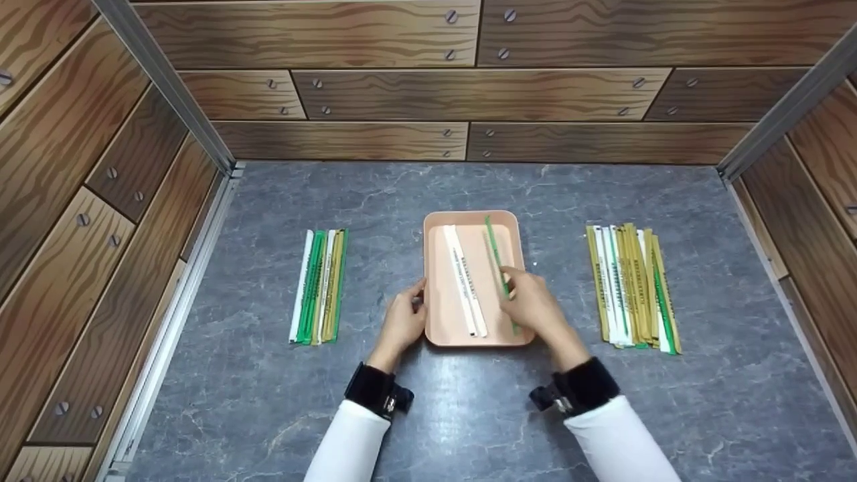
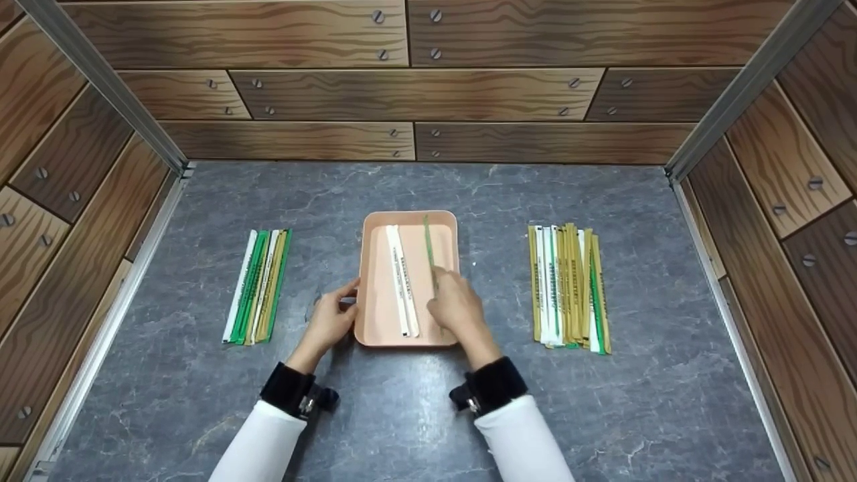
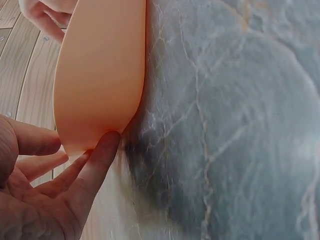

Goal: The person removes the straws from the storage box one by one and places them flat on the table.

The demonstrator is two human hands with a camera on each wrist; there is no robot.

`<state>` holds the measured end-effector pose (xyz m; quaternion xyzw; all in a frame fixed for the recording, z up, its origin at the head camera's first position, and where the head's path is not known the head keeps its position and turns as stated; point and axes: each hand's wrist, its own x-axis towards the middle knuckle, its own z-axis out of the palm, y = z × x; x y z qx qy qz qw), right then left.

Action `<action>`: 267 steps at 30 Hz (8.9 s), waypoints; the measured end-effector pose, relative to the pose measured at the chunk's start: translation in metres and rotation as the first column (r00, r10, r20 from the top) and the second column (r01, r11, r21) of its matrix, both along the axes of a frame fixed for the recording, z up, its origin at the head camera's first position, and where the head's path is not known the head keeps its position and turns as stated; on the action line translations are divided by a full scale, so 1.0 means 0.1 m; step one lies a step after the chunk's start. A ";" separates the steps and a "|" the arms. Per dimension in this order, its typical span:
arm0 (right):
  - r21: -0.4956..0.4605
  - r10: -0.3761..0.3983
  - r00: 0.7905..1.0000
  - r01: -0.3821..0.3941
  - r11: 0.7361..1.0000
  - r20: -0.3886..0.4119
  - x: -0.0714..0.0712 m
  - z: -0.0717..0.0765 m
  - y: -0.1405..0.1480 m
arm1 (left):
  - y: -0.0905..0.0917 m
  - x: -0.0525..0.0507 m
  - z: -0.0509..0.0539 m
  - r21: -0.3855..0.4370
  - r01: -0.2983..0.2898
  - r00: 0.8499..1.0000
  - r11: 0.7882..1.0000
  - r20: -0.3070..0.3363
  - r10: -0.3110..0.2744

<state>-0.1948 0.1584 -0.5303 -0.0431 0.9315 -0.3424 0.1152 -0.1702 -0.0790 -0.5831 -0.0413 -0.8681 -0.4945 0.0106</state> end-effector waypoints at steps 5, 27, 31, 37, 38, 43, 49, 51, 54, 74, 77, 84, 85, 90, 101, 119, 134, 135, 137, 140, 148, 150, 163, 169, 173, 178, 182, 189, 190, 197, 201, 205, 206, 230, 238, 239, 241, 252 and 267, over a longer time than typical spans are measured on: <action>-0.027 -0.069 0.990 0.066 0.997 -0.122 0.05 0.12 0.30 | 0.00 0.00 0.02 0.016 0.000 1.000 1.000 -0.001 0.000; 0.195 -0.336 0.925 0.368 0.909 -0.175 0.25 0.09 1.35 | -0.01 0.00 -0.01 0.029 0.003 0.999 1.000 0.052 -0.005; 0.218 -0.349 0.926 0.374 0.901 -0.143 0.25 0.06 1.41 | -0.02 0.00 -0.01 0.026 0.014 0.999 1.000 0.045 -0.015; 0.226 -0.367 0.923 0.384 0.895 -0.117 0.25 0.00 1.47 | -0.02 0.00 0.01 0.020 0.003 0.999 1.000 0.045 -0.004; 0.227 -0.368 0.923 0.385 0.895 -0.114 0.25 -0.01 1.47 | -0.01 0.00 0.01 0.019 0.002 0.999 1.000 0.048 -0.003; 0.239 -0.369 0.926 0.378 0.895 -0.084 0.24 -0.03 1.49 | -0.01 0.00 0.01 0.018 -0.003 0.999 1.000 0.053 0.002; 0.257 -0.375 0.926 0.375 0.891 -0.053 0.23 -0.06 1.52 | -0.01 0.00 0.01 0.014 -0.005 0.998 1.000 0.055 0.004; 0.260 -0.379 0.923 0.381 0.887 -0.059 0.23 -0.06 1.52 | -0.01 0.00 0.01 0.014 -0.007 0.998 1.000 0.064 0.006; 0.250 -0.374 0.921 0.390 0.886 -0.111 0.24 -0.05 1.48 | -0.01 -0.01 0.01 0.006 -0.007 0.998 1.000 0.066 0.007; 0.053 0.151 0.939 -0.141 0.989 -0.310 0.15 -0.28 -0.07 | -0.01 0.00 0.01 -0.003 -0.006 1.000 1.000 0.022 0.006; 0.110 0.189 0.942 -0.165 0.980 -0.278 0.12 -0.36 -0.17 | -0.01 0.00 0.00 0.003 -0.002 1.000 1.000 0.026 0.002; 0.221 0.190 0.962 -0.145 0.964 -0.198 0.08 -0.45 -0.26 | -0.01 -0.01 0.00 0.013 0.007 1.000 1.000 0.023 -0.007; 0.228 0.186 0.963 -0.141 0.964 -0.193 0.08 -0.46 -0.26 | -0.01 -0.01 0.00 0.018 0.007 1.000 1.000 0.027 -0.008; 0.227 0.153 0.970 -0.108 0.968 -0.191 0.09 -0.47 -0.24 | 0.00 0.00 0.01 0.032 -0.002 0.999 0.999 0.043 0.000; 0.220 0.116 0.975 -0.074 0.973 -0.187 0.10 -0.44 -0.22 | -0.01 0.00 0.02 0.031 -0.004 0.998 1.000 0.056 0.003; 0.106 -0.027 0.998 0.034 0.994 -0.063 0.15 -0.06 -0.04 | 0.00 0.00 0.02 0.022 0.004 0.998 1.000 0.057 -0.005; 0.034 -0.139 0.976 0.147 0.989 -0.167 0.23 0.16 0.79 | -0.01 0.00 0.01 0.053 0.012 0.999 0.999 0.052 -0.015; 0.032 -0.150 0.975 0.158 0.987 -0.166 0.25 0.17 0.85 | -0.01 0.00 0.01 0.056 0.011 0.998 0.998 0.054 -0.014; 0.048 -0.169 0.970 0.180 0.983 -0.175 0.27 0.18 0.97 | -0.01 0.00 0.01 0.060 0.011 0.998 0.998 0.054 -0.014; 0.088 -0.205 0.962 0.223 0.971 -0.178 0.29 0.20 1.14 | -0.01 0.00 0.02 0.062 0.011 0.999 0.998 0.051 -0.015; 0.129 -0.323 0.945 0.328 0.936 -0.056 0.33 0.23 1.55 | -0.02 0.00 0.00 0.028 0.012 0.999 1.000 0.031 -0.013; 0.147 -0.345 0.938 0.346 0.927 -0.030 0.33 0.22 1.63 | -0.02 0.00 0.00 0.023 0.014 1.000 1.000 0.022 -0.014; 0.251 -0.392 0.913 0.355 0.901 0.115 0.27 0.03 2.01 | -0.02 0.00 0.02 0.023 0.012 0.999 1.000 0.040 -0.013; 0.273 -0.383 0.912 0.335 0.902 0.147 0.24 0.00 2.02 | -0.02 0.00 0.02 0.014 0.008 0.999 1.000 0.037 -0.009; 0.243 -0.374 0.925 0.349 0.905 0.066 0.22 0.01 1.90 | -0.02 0.00 0.01 0.015 0.009 0.999 1.000 0.032 -0.009; 0.141 -0.269 0.956 0.285 0.948 -0.120 0.21 -0.01 1.55 | -0.02 -0.01 0.01 0.027 0.008 0.999 1.000 0.042 -0.010; 0.059 -0.131 0.953 0.152 0.987 -0.275 0.18 -0.06 1.14 | -0.01 -0.01 0.01 0.034 0.008 0.998 0.999 0.058 -0.010; 0.042 0.113 0.927 -0.105 0.994 -0.357 0.19 -0.16 0.32 | -0.01 0.00 0.01 0.044 0.005 0.999 0.999 0.046 -0.007; 0.038 0.143 0.928 -0.139 0.990 -0.345 0.20 -0.17 0.22 | -0.01 0.00 0.01 0.046 0.005 0.999 0.999 0.042 -0.007; 0.143 0.318 0.906 -0.288 0.947 -0.278 0.22 -0.31 -0.16 | 0.00 0.00 0.00 0.051 0.007 1.000 0.999 0.025 -0.009; 0.204 0.358 0.897 -0.311 0.928 -0.261 0.22 -0.37 -0.23 | 0.00 0.00 0.00 0.052 0.009 0.999 0.999 0.033 -0.011; 0.218 0.358 0.903 -0.310 0.925 -0.236 0.21 -0.38 -0.25 | -0.01 0.00 0.01 0.054 0.007 0.999 0.999 0.042 -0.009; 0.220 0.356 0.905 -0.308 0.926 -0.231 0.21 -0.38 -0.25 | -0.01 0.00 0.01 0.052 0.005 0.999 0.999 0.047 -0.008; 0.232 0.161 0.950 -0.098 0.968 -0.268 0.15 -0.45 -0.29 | -0.02 0.00 0.01 0.017 0.002 1.000 1.000 0.023 -0.002; 0.078 0.109 0.989 -0.101 0.992 -0.103 0.11 -0.28 -0.22 | -0.01 -0.01 0.00 0.040 0.008 0.999 0.999 0.045 -0.010; 0.047 0.100 0.991 -0.096 0.994 -0.084 0.11 -0.22 -0.20 | -0.01 -0.01 0.00 0.045 0.010 0.999 0.999 0.048 -0.013; -0.008 0.088 0.994 -0.089 0.996 -0.066 0.11 -0.13 -0.15 | -0.01 -0.01 0.01 0.052 0.015 0.998 0.999 0.055 -0.018; -0.133 -0.022 0.994 0.007 0.991 -0.110 0.27 0.03 0.33 | -0.01 0.00 0.01 0.063 0.012 0.998 0.998 0.062 -0.016; -0.021 -0.312 0.928 0.315 0.949 -0.205 0.43 0.01 1.35 | -0.01 0.00 0.01 0.059 0.019 0.998 0.998 0.066 -0.023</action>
